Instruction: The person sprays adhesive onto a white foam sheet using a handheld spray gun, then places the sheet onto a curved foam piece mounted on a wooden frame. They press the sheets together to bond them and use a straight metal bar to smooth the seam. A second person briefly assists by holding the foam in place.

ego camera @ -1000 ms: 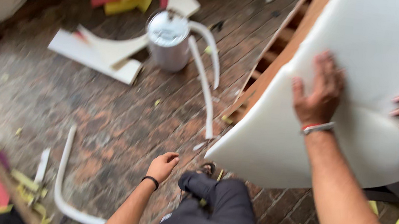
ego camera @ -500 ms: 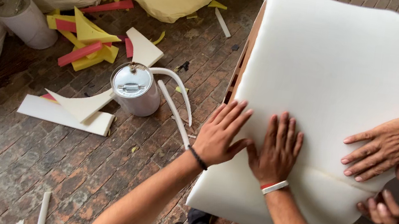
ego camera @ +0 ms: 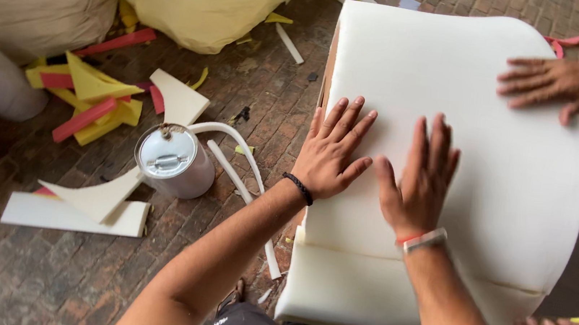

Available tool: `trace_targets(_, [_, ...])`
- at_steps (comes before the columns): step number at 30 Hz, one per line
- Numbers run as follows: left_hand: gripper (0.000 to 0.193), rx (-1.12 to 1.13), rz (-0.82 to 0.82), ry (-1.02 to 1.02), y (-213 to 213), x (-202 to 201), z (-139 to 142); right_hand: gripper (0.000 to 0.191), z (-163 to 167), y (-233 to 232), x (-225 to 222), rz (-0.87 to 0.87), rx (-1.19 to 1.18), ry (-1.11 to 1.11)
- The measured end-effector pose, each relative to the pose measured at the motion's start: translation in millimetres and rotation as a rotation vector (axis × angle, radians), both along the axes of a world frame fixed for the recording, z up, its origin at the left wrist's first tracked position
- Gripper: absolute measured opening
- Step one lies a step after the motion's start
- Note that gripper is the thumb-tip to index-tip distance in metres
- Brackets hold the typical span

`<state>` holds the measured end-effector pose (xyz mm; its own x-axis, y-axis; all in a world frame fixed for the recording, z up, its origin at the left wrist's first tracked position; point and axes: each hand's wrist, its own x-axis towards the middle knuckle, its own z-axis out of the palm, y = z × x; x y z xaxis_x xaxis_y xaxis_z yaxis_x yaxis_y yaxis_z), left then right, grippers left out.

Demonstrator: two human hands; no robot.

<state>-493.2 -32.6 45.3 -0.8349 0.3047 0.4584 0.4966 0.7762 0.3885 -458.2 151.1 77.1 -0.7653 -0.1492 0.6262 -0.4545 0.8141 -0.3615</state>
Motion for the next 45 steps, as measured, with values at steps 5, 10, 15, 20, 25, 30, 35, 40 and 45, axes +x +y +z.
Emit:
trace_targets(5, [0.070, 0.048, -0.036, 0.018, 11, 2, -10, 0.081, -6, -2, -13, -0.197, 0.250, -0.111])
trace_targets(10, [0.071, 0.012, -0.073, 0.004, 20, 9, -17, 0.078, -19, -3, 29, -0.302, 0.157, -0.159])
trace_targets(15, [0.071, -0.046, -0.083, -0.033, 26, 18, -13, 0.080, -71, -40, 122, -0.440, 0.063, -0.095])
trace_targets(20, [0.069, -0.132, -0.050, -0.045, 27, 26, -7, 0.078, -121, -56, 158, -0.507, 0.017, -0.039])
trace_targets(25, [0.067, -0.189, -0.014, -0.040, 23, 25, 0, 0.078, -128, -52, 148, -0.494, -0.003, -0.029])
trace_targets(30, [0.067, -0.331, 0.070, -0.084, 23, 25, 5, 0.081, -120, -54, 137, -0.465, 0.041, -0.076])
trace_targets(35, [0.079, -0.344, 0.004, -0.031, 29, 68, -20, 0.066, -134, -26, 150, -0.183, -0.017, -0.071])
trace_targets(40, [0.088, -0.345, -0.126, -0.044, 37, 151, -85, 0.050, -173, 36, 220, -0.267, -0.271, 0.015])
trace_targets(45, [0.080, -0.527, -0.132, 0.007, 25, 183, -144, 0.028, -187, 94, 237, -0.456, -0.571, -0.862])
